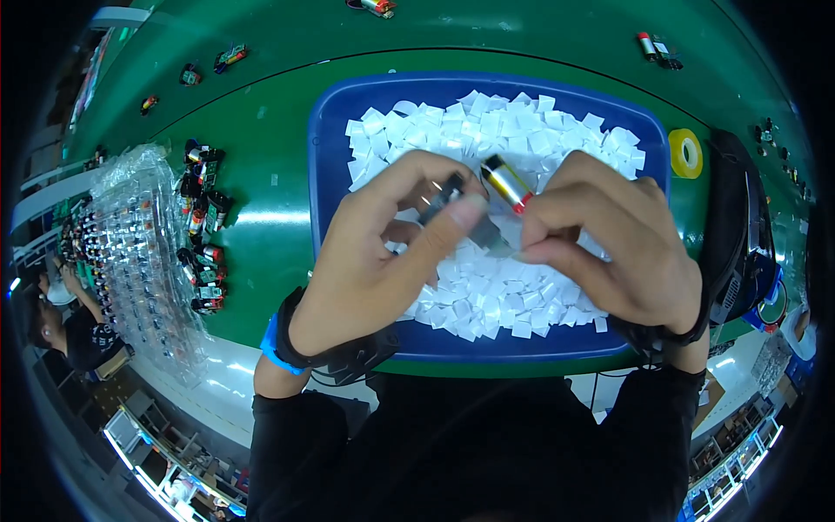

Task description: The person picks up a circuit board and battery, wraps a white adhesive strip around them by hand, and tests the assembly by pressing a button to activate a green light. This process is repeated for several units, which are then placed on the green workbench.

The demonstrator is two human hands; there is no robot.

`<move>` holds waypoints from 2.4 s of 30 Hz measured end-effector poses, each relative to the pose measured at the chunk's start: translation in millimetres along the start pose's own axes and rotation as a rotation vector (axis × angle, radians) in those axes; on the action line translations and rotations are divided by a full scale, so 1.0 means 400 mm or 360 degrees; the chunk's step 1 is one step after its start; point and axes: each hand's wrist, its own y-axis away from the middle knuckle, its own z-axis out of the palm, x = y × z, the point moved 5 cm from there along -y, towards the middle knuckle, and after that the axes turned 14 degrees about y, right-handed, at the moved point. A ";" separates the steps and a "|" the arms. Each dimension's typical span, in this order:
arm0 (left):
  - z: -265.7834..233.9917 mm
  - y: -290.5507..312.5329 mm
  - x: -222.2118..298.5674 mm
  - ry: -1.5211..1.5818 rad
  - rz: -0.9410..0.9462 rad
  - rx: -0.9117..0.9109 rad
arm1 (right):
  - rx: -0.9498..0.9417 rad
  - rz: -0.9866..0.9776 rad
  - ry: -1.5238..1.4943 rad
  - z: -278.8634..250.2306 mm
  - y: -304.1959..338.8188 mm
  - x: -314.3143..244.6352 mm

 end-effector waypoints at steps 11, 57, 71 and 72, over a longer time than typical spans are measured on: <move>0.007 0.005 0.005 -0.0298 0.0336 0.0000 | -0.0169 0.0777 -0.0778 0.041 0.018 0.034; 0.016 0.014 -0.032 0.0239 -0.0049 -0.0103 | 0.0409 -0.0256 0.0816 0.024 0.010 -0.071; -0.003 0.007 0.008 0.0363 0.0324 -0.0077 | 0.0155 0.0529 -0.0473 0.022 0.029 0.000; 0.000 0.009 0.014 0.0336 0.0323 -0.0093 | 0.0165 0.0510 -0.0488 0.022 0.024 -0.006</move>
